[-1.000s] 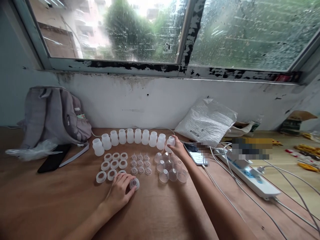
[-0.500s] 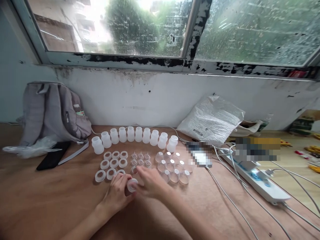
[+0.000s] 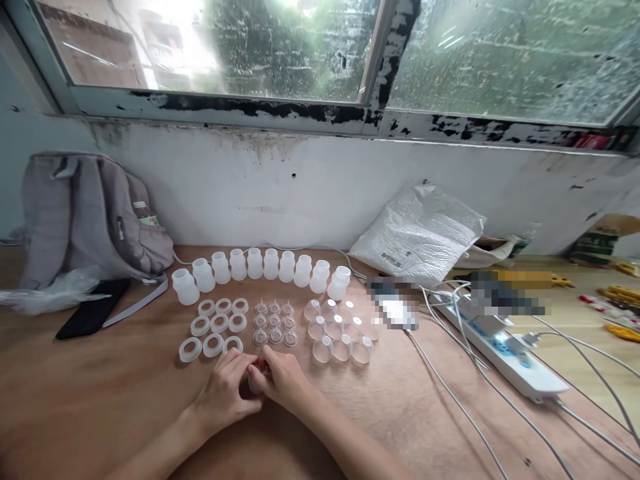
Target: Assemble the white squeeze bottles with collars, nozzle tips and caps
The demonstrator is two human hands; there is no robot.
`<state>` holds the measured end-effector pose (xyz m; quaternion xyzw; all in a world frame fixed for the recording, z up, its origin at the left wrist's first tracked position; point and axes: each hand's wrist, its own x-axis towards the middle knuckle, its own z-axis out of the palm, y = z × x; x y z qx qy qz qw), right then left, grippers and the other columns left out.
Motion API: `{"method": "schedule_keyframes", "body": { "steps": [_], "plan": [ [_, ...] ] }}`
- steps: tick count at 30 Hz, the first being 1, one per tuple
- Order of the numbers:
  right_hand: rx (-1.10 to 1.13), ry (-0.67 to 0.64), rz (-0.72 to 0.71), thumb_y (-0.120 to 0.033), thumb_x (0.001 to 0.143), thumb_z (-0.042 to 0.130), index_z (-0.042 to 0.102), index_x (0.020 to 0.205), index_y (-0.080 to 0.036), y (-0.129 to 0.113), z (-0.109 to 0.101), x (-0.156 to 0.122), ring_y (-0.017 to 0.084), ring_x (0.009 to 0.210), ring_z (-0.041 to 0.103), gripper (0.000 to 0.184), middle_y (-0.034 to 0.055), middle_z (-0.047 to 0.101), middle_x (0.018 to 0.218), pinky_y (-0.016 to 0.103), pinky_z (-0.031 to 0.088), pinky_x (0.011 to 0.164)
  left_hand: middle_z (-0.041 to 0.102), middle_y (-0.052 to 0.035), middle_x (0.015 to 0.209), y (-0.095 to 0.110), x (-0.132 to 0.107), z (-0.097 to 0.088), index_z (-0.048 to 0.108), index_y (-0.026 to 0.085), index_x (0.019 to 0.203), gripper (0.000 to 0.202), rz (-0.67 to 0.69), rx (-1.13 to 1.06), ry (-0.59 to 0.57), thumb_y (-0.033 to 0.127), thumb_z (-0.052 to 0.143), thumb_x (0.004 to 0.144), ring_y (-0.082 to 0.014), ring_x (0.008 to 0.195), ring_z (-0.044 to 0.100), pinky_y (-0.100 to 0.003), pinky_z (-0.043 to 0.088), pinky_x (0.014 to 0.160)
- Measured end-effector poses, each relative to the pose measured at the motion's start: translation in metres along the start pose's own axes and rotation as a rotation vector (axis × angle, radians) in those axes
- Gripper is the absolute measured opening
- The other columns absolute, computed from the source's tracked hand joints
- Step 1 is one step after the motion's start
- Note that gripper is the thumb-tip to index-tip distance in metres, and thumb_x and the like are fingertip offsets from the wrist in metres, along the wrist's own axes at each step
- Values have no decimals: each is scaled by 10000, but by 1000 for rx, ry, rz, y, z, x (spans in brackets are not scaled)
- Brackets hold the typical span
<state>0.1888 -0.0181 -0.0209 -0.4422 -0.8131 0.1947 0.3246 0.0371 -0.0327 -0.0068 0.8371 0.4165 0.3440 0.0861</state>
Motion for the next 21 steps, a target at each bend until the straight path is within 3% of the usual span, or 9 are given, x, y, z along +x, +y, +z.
{"method": "schedule_keyframes", "body": {
  "steps": [6, 11, 16, 21],
  "plan": [
    [17, -6, 19, -268, 811, 444, 414, 625, -194, -2, -1, -1, 79, 472, 418, 202, -32, 493, 552, 189, 303, 470, 608, -11, 752, -1, 1, -1, 562, 206, 848, 274, 0, -34, -21, 212, 618, 581, -198, 702, 510, -323, 402, 641],
    [125, 114, 67, -327, 821, 447, 362, 577, -190, -2, 3, -2, 74, 469, 358, 293, -47, 402, 517, 198, 281, 464, 611, -12, 757, -1, 2, -2, 558, 195, 845, 260, -22, -65, -15, 201, 613, 591, -191, 701, 502, -319, 406, 645],
    [444, 221, 275, -400, 801, 477, 354, 597, -194, -10, 5, 2, 75, 471, 349, 315, -57, 364, 523, 200, 297, 443, 577, -14, 688, -2, 5, -3, 539, 179, 777, 206, -12, -52, 55, 207, 604, 584, -183, 667, 483, -311, 409, 617],
    [806, 260, 446, -449, 783, 489, 343, 690, -217, -9, -1, 9, 52, 349, 326, 290, -86, 362, 536, 189, 263, 333, 551, -15, 656, -5, 4, -3, 518, 179, 726, 169, -24, -67, 74, 225, 602, 587, -181, 651, 485, -314, 420, 607]
  ]
}}
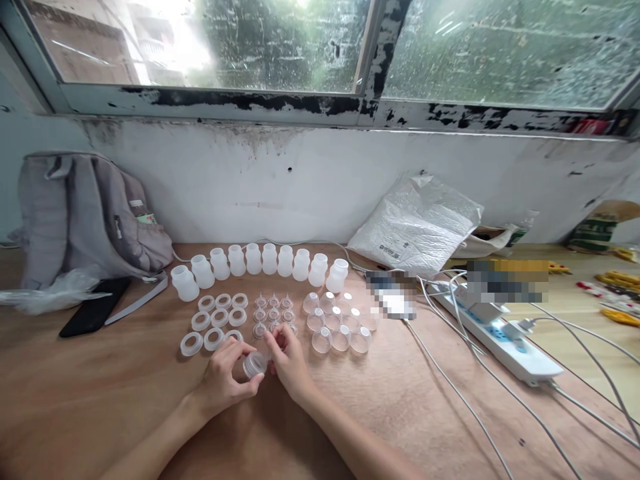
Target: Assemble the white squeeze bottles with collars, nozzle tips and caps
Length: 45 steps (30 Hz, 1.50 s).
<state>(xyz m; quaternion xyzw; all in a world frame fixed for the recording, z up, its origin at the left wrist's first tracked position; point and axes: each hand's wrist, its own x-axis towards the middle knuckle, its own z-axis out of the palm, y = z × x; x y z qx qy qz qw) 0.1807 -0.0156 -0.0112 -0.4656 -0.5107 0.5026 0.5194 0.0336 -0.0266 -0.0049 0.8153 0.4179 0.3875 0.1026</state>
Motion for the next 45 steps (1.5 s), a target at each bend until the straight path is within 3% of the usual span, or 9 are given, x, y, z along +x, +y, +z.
{"method": "schedule_keyframes", "body": {
  "steps": [4, 8, 11, 17, 21, 26, 31, 40, 45],
  "plan": [
    [-39, 36, -47, -402, 772, 525, 403, 782, -216, -2, -13, 9, 52, 398, 381, 223, -59, 433, 650, 187, 307, 367, 588, -38, 773, -1, -1, -4, 527, 180, 857, 219, 13, -36, 44, 237, 582, 653, -188, 717, 521, -324, 442, 665],
    [-404, -38, -210, -249, 761, 541, 518, 854, -205, 4, -16, 8, 96, 557, 465, 105, 6, 483, 787, 228, 409, 516, 600, -57, 849, -1, -1, -9, 501, 178, 958, 296, 98, -36, 122, 284, 585, 695, -196, 778, 536, -332, 449, 711],
    [-598, -122, -328, -119, 731, 513, 530, 942, -209, 11, -12, 3, 114, 628, 480, 230, 29, 488, 853, 250, 427, 604, 608, -58, 831, 0, -2, -10, 487, 173, 979, 343, 193, -36, 153, 326, 590, 690, -192, 749, 537, -332, 454, 694],
    [-665, -150, -368, -107, 708, 519, 506, 924, -197, 6, -7, 0, 117, 647, 483, 235, 11, 507, 798, 230, 418, 604, 617, -49, 769, 2, -4, -9, 492, 174, 979, 365, 301, -33, 168, 398, 552, 696, -188, 705, 546, -323, 458, 654],
    [-691, -166, -387, -84, 690, 507, 518, 843, -195, 5, -7, 1, 118, 649, 484, 190, 9, 500, 784, 219, 408, 590, 620, -63, 818, 0, -4, -10, 477, 167, 1009, 388, 287, -20, 171, 371, 570, 692, -194, 744, 554, -330, 464, 689],
    [-705, -187, -393, -60, 699, 483, 505, 917, -202, 12, -8, 1, 128, 664, 484, 262, 32, 493, 858, 239, 419, 615, 621, -64, 889, -1, -3, -11, 459, 182, 1041, 402, 235, -8, 136, 315, 594, 686, -200, 818, 556, -329, 458, 750],
    [-710, -173, -412, -119, 754, 478, 472, 1021, -215, 13, -8, -1, 136, 660, 485, 283, 45, 483, 892, 269, 429, 638, 600, -70, 991, -20, 11, -25, 464, 191, 1068, 339, 51, 140, 61, 282, 525, 747, -213, 934, 532, -356, 409, 835],
    [-676, -121, -429, -138, 794, 433, 470, 1000, -203, 10, -9, -1, 127, 642, 490, 219, 37, 484, 867, 262, 435, 629, 574, -74, 977, -113, 6, -73, 500, 204, 1025, 336, -407, 509, 114, 435, 441, 788, -251, 937, 522, -377, 392, 790],
    [-659, -108, -436, -114, 779, 427, 473, 996, -204, 11, -10, 0, 127, 635, 490, 239, 37, 485, 849, 262, 439, 619, 577, -84, 1009, -125, -5, -76, 513, 209, 1054, 374, -518, 614, 4, 455, 409, 792, -281, 954, 509, -425, 380, 787]
  ]
}}
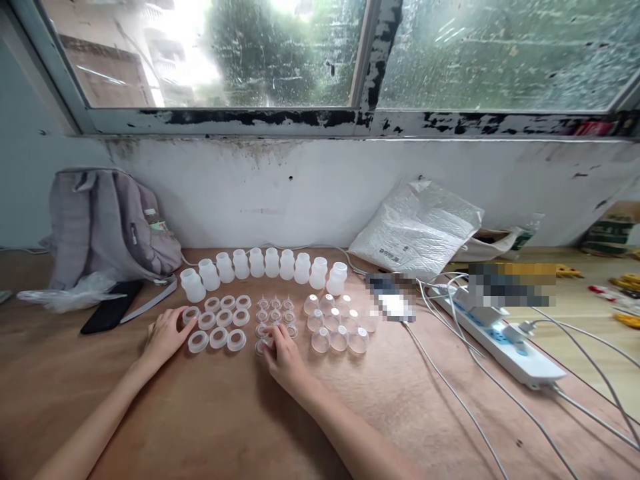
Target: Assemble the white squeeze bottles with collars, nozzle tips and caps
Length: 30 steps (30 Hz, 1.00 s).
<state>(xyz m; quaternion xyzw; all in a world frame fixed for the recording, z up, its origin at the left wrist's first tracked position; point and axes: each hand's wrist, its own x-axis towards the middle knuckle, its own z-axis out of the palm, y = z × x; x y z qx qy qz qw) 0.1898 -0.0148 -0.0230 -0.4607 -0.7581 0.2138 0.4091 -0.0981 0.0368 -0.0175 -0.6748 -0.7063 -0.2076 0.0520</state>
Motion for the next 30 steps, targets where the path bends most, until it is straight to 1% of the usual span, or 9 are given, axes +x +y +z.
{"method": "schedule_keyframes", "body": {
  "steps": [3, 7, 12, 16, 19, 23, 26, 28, 30],
  "plan": [
    [12, 14, 7, -117, 776, 426, 477, 985, -202, 1, -1, 0, 126, 622, 493, 231, 38, 494, 847, 265, 442, 608, 582, -91, 1032, 1, 2, -1, 490, 194, 1103, 394, 10, -1, -21, 432, 388, 806, -289, 963, 503, -442, 373, 794],
    [12, 27, 13, -140, 790, 421, 485, 954, -203, 0, -3, 2, 129, 617, 506, 186, 44, 512, 853, 267, 447, 602, 595, -87, 1028, 12, 9, -10, 499, 193, 1085, 344, 42, -61, 79, 375, 389, 815, -275, 957, 511, -399, 386, 777],
    [-60, 95, -1, -176, 824, 396, 504, 923, -206, -5, -17, 6, 116, 561, 489, 150, 36, 516, 817, 253, 430, 550, 630, -56, 941, 51, 11, -27, 548, 211, 989, 243, 229, -219, 187, 325, 419, 816, -233, 894, 544, -354, 391, 773],
    [-94, 238, 32, -188, 829, 401, 499, 940, -209, -11, -35, 10, 118, 601, 508, 149, 48, 510, 878, 248, 432, 547, 634, -47, 944, 87, 5, -31, 563, 208, 962, 206, 409, -313, 146, 275, 432, 819, -209, 901, 547, -342, 390, 795],
    [-102, 300, 31, -183, 830, 398, 500, 942, -210, -13, -46, 13, 139, 678, 532, 154, 64, 505, 918, 261, 450, 577, 637, -48, 928, 101, -1, -25, 575, 211, 940, 190, 486, -335, 96, 245, 439, 813, -212, 900, 548, -353, 389, 801],
    [-147, 349, -18, -181, 825, 400, 506, 937, -212, -11, -59, 18, 144, 681, 532, 157, 64, 511, 915, 291, 455, 625, 640, -42, 903, 100, -12, -12, 584, 214, 903, 175, 471, -369, 68, 225, 433, 815, -206, 878, 553, -356, 395, 781],
    [-227, 376, -1, -167, 807, 413, 516, 920, -201, -7, -67, 30, 162, 707, 531, 156, 61, 536, 872, 301, 440, 647, 639, -41, 893, 93, -18, -8, 582, 207, 902, 161, 480, -367, 46, 224, 452, 810, -204, 864, 555, -356, 392, 785],
    [-318, 334, 27, -143, 785, 429, 532, 890, -191, -1, -71, 44, 184, 771, 528, 155, 61, 562, 852, 307, 422, 682, 638, -41, 890, 89, -20, -8, 580, 204, 899, 151, 481, -366, 51, 223, 464, 805, -203, 861, 554, -355, 390, 791],
    [-441, 207, 81, -109, 752, 460, 555, 861, -179, 8, -75, 62, 197, 812, 518, 160, 60, 587, 839, 307, 397, 712, 637, -42, 886, 87, -20, -8, 579, 203, 895, 148, 483, -366, 62, 219, 463, 805, -204, 854, 555, -354, 393, 785]
  ]
}}
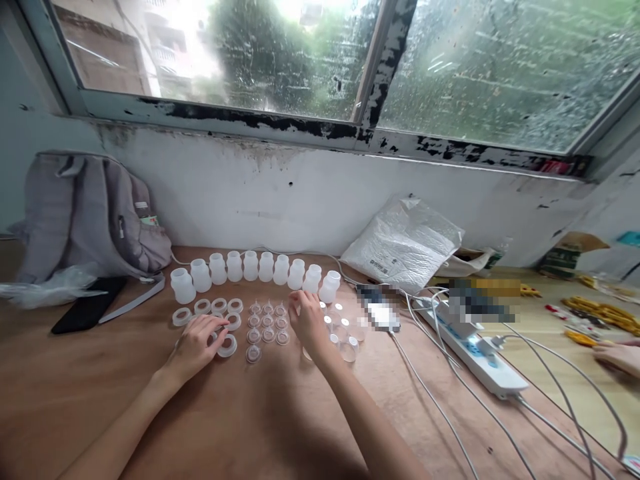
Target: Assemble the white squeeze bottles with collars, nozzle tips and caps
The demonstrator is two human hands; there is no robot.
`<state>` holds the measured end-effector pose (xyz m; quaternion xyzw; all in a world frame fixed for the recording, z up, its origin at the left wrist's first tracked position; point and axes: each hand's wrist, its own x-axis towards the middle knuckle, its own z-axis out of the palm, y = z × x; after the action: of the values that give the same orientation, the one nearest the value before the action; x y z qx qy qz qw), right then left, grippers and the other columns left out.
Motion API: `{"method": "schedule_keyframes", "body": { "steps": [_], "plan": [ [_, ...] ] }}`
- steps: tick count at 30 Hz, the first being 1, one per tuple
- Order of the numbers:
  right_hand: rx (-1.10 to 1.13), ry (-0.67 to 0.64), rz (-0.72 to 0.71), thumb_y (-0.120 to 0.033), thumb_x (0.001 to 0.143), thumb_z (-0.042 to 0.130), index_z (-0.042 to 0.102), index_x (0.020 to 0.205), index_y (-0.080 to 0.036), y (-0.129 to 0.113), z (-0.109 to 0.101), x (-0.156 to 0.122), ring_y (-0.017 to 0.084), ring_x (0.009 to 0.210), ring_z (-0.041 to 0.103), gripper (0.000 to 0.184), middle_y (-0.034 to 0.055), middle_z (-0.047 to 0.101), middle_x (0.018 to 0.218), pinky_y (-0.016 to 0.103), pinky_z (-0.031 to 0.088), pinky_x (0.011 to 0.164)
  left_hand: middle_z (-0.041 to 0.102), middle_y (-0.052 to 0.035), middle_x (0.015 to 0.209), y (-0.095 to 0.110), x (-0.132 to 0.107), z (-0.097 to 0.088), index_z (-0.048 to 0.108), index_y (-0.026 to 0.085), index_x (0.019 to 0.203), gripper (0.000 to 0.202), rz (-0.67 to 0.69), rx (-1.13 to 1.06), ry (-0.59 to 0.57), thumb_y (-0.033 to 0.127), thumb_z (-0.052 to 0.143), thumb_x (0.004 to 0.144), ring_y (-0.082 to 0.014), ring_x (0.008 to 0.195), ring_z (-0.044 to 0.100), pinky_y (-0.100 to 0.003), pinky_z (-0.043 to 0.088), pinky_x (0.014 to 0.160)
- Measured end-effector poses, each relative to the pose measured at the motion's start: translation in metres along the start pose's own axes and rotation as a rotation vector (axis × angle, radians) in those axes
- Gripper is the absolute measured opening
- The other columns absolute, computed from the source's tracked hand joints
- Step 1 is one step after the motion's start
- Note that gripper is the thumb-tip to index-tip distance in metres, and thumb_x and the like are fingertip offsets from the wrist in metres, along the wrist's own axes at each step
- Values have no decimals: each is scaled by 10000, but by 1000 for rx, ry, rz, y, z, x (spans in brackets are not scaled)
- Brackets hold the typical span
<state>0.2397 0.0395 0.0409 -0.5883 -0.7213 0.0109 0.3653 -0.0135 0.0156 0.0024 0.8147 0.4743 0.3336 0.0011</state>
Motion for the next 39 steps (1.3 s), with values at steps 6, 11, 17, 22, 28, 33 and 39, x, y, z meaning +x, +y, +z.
{"method": "schedule_keyframes", "body": {
  "steps": [6, 11, 17, 22, 28, 33, 39],
  "plan": [
    [-168, -303, 22, -54, 633, 606, 617, 689, -122, 14, 24, 44, 176, 755, 516, 89, 45, 594, 664, 268, 332, 644, 636, -40, 870, -5, -1, 2, 583, 203, 875, 151, 12, -7, 9, 195, 449, 805, -201, 843, 561, -348, 401, 768],
    [-236, -377, 18, -112, 620, 664, 610, 551, -126, 8, 40, 47, 183, 793, 506, 89, 46, 594, 628, 272, 299, 641, 641, -32, 850, -12, -1, 5, 587, 201, 864, 145, -13, -18, 41, 171, 465, 793, -189, 817, 566, -333, 413, 749],
    [-359, -399, 57, -82, 689, 565, 635, 636, -146, 8, 37, 47, 244, 827, 509, 109, 102, 631, 716, 297, 289, 634, 625, -33, 887, -9, -1, -2, 583, 209, 900, 145, 42, -59, -52, 241, 495, 789, -194, 870, 543, -338, 395, 783],
    [-383, -457, 93, -157, 711, 569, 645, 713, -144, 15, 30, 46, 244, 792, 510, 77, 108, 637, 742, 301, 276, 627, 590, -23, 993, -3, -5, -3, 547, 226, 983, 348, 104, -69, -221, 367, 630, 677, -215, 954, 501, -383, 334, 886],
    [-335, -476, 74, -155, 670, 597, 648, 689, -162, 12, 33, 40, 238, 802, 514, 55, 90, 633, 725, 298, 273, 642, 610, -25, 953, -5, -5, 0, 548, 225, 968, 289, 124, -66, -223, 333, 604, 706, -215, 906, 527, -400, 325, 892],
    [-272, -362, 77, -202, 695, 539, 598, 702, -164, 1, 22, 43, 228, 810, 512, 70, 78, 607, 772, 294, 311, 656, 602, -47, 959, -3, -1, -2, 536, 215, 1016, 257, 83, -193, -76, 302, 528, 774, -208, 908, 535, -351, 390, 828],
    [294, -242, 103, -220, 770, 408, 472, 750, -188, -23, 4, 15, 131, 582, 515, 74, -4, 545, 654, 240, 404, 518, 584, -35, 954, 11, -1, -5, 511, 219, 1052, 270, -165, -502, 96, 287, 518, 792, -147, 770, 562, -278, 462, 702]
  ]
}}
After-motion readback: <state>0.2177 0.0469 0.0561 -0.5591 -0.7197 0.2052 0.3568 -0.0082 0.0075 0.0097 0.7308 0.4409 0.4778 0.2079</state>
